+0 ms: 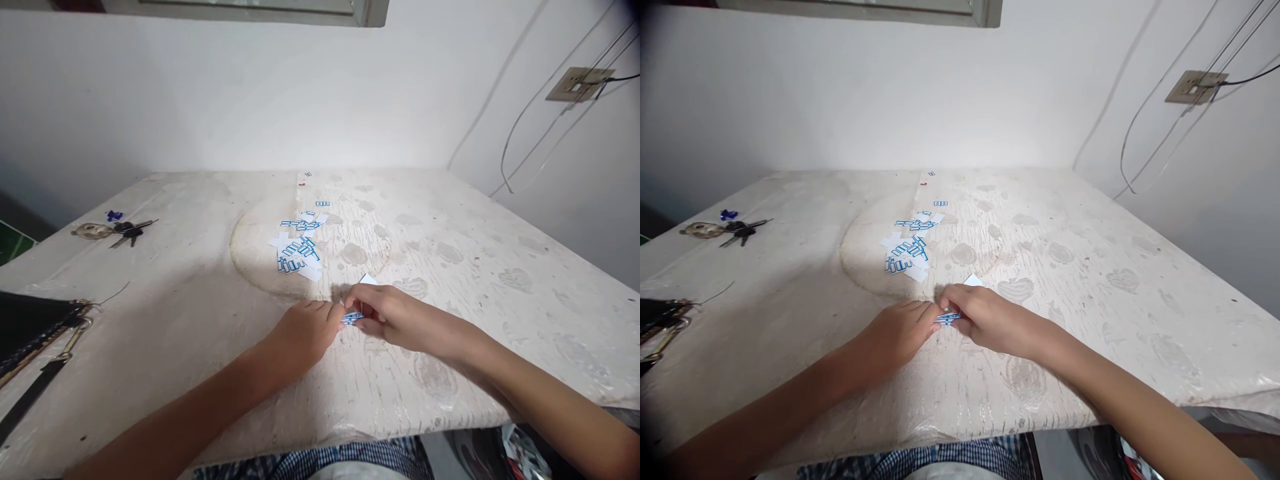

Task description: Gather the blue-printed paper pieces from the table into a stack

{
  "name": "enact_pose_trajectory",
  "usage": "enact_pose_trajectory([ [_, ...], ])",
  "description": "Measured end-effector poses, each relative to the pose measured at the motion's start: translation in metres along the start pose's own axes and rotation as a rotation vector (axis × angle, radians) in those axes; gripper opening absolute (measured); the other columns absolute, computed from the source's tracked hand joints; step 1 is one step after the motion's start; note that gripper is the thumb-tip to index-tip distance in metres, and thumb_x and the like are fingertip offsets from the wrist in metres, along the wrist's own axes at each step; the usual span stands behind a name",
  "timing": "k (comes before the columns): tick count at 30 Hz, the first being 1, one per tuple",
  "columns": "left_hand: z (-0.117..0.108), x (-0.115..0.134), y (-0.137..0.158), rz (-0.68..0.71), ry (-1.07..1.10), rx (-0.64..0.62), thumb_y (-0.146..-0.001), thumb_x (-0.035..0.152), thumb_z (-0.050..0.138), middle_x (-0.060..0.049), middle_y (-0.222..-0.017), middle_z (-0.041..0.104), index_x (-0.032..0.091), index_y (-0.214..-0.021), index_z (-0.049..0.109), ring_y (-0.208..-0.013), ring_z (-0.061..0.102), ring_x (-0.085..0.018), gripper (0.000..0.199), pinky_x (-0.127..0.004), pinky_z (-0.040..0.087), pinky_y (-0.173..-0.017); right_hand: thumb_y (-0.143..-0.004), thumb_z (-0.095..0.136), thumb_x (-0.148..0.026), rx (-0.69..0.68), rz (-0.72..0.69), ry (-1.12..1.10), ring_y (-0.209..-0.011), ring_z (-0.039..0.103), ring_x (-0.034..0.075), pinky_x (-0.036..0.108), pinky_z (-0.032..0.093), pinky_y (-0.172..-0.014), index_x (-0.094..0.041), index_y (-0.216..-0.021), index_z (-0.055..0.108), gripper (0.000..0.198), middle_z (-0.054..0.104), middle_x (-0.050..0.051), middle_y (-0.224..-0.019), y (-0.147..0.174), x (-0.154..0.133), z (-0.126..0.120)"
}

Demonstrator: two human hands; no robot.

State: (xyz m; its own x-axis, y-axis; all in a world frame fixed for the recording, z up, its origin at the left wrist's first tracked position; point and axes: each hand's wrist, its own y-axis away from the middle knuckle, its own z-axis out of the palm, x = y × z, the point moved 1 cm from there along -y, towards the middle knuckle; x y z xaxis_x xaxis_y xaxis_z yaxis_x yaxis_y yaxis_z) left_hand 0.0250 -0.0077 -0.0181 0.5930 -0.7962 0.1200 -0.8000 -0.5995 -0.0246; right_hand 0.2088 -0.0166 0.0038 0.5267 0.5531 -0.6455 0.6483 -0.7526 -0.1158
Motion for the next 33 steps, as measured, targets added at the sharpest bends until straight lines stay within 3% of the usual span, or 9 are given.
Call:
enact_pose_trajectory([
  [7,0.010,0.002,0.000,0.057,-0.157,0.113,-0.094,0.017,0.029,-0.005,-0.077,0.056,0.014,-0.089,0.049,-0.067,0.052,-0.019,0.021,-0.033,0.041,-0.059,-0.080,0.046,-0.002,-0.010,0.011,-0.038,-0.059,0.044,0.008,0.021,0.035,-0.057,-0.020,-0.091,0.045,0.021,0.050,-0.003,-0.073,-0.002,0.002,0.001],
  [14,0.013,0.004,0.002,0.082,-0.253,0.133,-0.093,0.013,0.030,-0.003,-0.074,0.053,0.015,-0.091,0.048,-0.065,0.049,-0.019,0.018,-0.033,0.039,-0.056,-0.080,0.046,-0.005,-0.004,0.027,-0.043,-0.056,0.043,0.008,0.020,0.033,-0.054,-0.020,-0.087,0.043,0.017,0.048,-0.005,-0.067,-0.002,0.007,0.007],
  [19,0.013,-0.003,0.003,0.114,-0.245,0.136,-0.091,0.012,0.033,-0.003,-0.071,0.051,0.017,-0.080,0.046,-0.063,0.046,-0.018,0.018,-0.032,0.036,-0.054,-0.084,0.047,-0.013,-0.032,0.052,-0.021,-0.057,0.045,0.008,0.020,0.034,-0.053,-0.020,-0.084,0.044,0.008,0.050,-0.004,-0.069,-0.001,0.001,-0.001],
  [21,0.013,-0.005,0.002,0.111,-0.230,0.142,-0.091,0.012,0.034,-0.002,-0.070,0.050,0.017,-0.078,0.045,-0.060,0.045,-0.017,0.017,-0.031,0.035,-0.053,-0.086,0.048,-0.021,0.013,0.135,0.037,-0.059,0.048,0.010,0.021,0.036,-0.053,-0.020,-0.090,0.046,0.005,0.054,-0.001,-0.074,0.002,0.000,-0.013],
  [24,0.012,-0.006,0.001,0.099,-0.213,0.141,-0.090,0.011,0.036,-0.002,-0.070,0.051,0.017,-0.077,0.045,-0.060,0.045,-0.017,0.016,-0.030,0.033,-0.051,-0.088,0.045,-0.029,0.133,0.311,0.265,-0.065,0.054,0.014,0.025,0.039,-0.056,-0.018,-0.098,0.048,0.015,0.059,0.004,-0.083,0.006,0.005,-0.030],
  [26,0.012,-0.006,0.000,0.098,-0.208,0.142,-0.089,0.010,0.038,-0.002,-0.071,0.051,0.017,-0.078,0.045,-0.061,0.045,-0.017,0.015,-0.030,0.032,-0.051,-0.087,0.044,-0.028,0.128,0.364,0.420,-0.068,0.055,0.017,0.028,0.039,-0.057,-0.016,-0.098,0.051,0.017,0.060,0.007,-0.086,0.006,0.009,-0.031],
  [33,0.011,-0.005,0.001,0.092,-0.185,0.140,-0.090,0.011,0.035,-0.002,-0.069,0.051,0.017,-0.076,0.045,-0.060,0.045,-0.017,0.018,-0.030,0.032,-0.052,-0.082,0.044,-0.011,0.062,0.231,0.511,-0.078,0.055,0.018,0.027,0.042,-0.063,-0.015,-0.105,0.055,0.026,0.054,0.010,-0.095,-0.004,0.012,-0.011],
])
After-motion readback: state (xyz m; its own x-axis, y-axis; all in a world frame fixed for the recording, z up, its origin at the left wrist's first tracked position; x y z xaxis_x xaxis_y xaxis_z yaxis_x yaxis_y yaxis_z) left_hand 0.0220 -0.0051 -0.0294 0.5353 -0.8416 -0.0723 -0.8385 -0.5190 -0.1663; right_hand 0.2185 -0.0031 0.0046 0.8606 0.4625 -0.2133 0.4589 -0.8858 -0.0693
